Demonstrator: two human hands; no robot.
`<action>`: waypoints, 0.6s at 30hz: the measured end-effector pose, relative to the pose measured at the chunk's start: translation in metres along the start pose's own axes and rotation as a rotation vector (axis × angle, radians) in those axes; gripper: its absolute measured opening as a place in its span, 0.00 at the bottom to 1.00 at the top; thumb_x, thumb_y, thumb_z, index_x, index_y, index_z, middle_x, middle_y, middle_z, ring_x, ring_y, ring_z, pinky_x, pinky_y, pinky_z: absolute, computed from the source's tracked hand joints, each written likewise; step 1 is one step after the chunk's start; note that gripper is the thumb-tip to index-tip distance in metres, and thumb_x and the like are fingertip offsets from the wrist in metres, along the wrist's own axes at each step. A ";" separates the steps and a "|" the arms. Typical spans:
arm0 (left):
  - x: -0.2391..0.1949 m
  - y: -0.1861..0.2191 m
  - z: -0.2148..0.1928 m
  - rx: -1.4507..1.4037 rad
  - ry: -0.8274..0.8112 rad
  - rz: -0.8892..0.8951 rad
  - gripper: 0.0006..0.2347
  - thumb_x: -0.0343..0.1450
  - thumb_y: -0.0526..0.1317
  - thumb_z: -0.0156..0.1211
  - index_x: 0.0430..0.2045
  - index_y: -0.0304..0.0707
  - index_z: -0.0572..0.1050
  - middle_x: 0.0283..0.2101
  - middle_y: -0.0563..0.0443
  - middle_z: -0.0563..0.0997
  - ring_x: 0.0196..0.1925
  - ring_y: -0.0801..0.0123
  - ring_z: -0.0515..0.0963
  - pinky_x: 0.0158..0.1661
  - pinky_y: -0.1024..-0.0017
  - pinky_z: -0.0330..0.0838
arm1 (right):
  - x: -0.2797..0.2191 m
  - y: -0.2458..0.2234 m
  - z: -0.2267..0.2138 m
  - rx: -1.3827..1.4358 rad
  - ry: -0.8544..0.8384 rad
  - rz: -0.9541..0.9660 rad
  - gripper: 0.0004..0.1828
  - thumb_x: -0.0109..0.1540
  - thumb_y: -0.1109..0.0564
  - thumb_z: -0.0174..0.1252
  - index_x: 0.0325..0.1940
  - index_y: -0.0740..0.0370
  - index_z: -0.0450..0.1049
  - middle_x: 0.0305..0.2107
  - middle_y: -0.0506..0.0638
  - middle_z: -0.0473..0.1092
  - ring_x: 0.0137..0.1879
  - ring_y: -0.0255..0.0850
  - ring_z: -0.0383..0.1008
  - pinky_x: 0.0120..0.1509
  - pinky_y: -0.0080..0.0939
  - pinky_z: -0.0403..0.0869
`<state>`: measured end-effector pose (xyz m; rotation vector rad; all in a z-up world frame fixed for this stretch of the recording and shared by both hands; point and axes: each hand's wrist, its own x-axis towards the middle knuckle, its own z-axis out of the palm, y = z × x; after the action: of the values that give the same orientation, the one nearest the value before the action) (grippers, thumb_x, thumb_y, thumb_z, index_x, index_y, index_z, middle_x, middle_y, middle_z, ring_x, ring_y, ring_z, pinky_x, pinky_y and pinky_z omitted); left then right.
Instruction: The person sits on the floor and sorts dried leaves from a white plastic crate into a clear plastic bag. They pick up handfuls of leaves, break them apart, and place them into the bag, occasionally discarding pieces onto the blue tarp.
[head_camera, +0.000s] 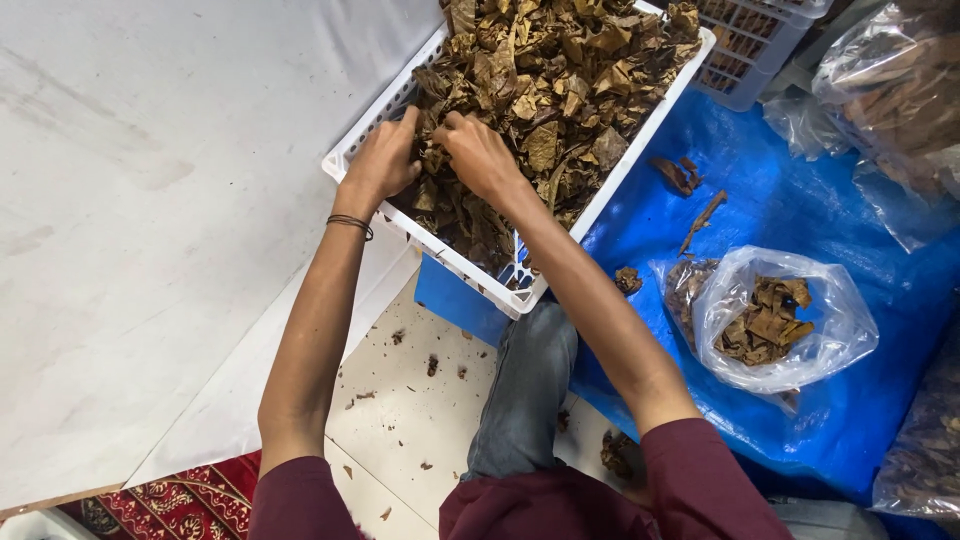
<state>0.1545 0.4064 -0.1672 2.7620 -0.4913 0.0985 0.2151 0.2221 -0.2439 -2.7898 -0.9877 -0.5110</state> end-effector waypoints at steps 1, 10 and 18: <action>-0.004 0.006 -0.007 -0.026 -0.002 -0.004 0.25 0.67 0.30 0.69 0.56 0.31 0.62 0.43 0.28 0.80 0.45 0.28 0.82 0.44 0.38 0.78 | -0.005 0.000 -0.012 0.083 -0.021 0.010 0.19 0.62 0.63 0.68 0.56 0.55 0.77 0.46 0.55 0.68 0.45 0.52 0.77 0.37 0.51 0.81; -0.009 0.022 -0.017 -0.052 -0.047 -0.027 0.31 0.66 0.28 0.67 0.63 0.36 0.57 0.50 0.26 0.79 0.49 0.27 0.80 0.48 0.31 0.74 | -0.043 -0.002 -0.106 0.553 -0.121 0.051 0.19 0.62 0.70 0.62 0.58 0.64 0.75 0.45 0.64 0.69 0.55 0.69 0.74 0.51 0.71 0.80; -0.019 0.058 -0.051 -0.027 -0.043 0.008 0.17 0.65 0.29 0.66 0.49 0.32 0.77 0.47 0.34 0.80 0.48 0.38 0.82 0.51 0.43 0.76 | -0.059 0.009 -0.137 0.633 -0.071 0.025 0.19 0.62 0.70 0.63 0.57 0.69 0.75 0.45 0.68 0.70 0.58 0.72 0.72 0.58 0.75 0.75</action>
<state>0.1162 0.3787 -0.1034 2.7406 -0.5110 0.0342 0.1413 0.1479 -0.1379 -2.2556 -0.9232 -0.0679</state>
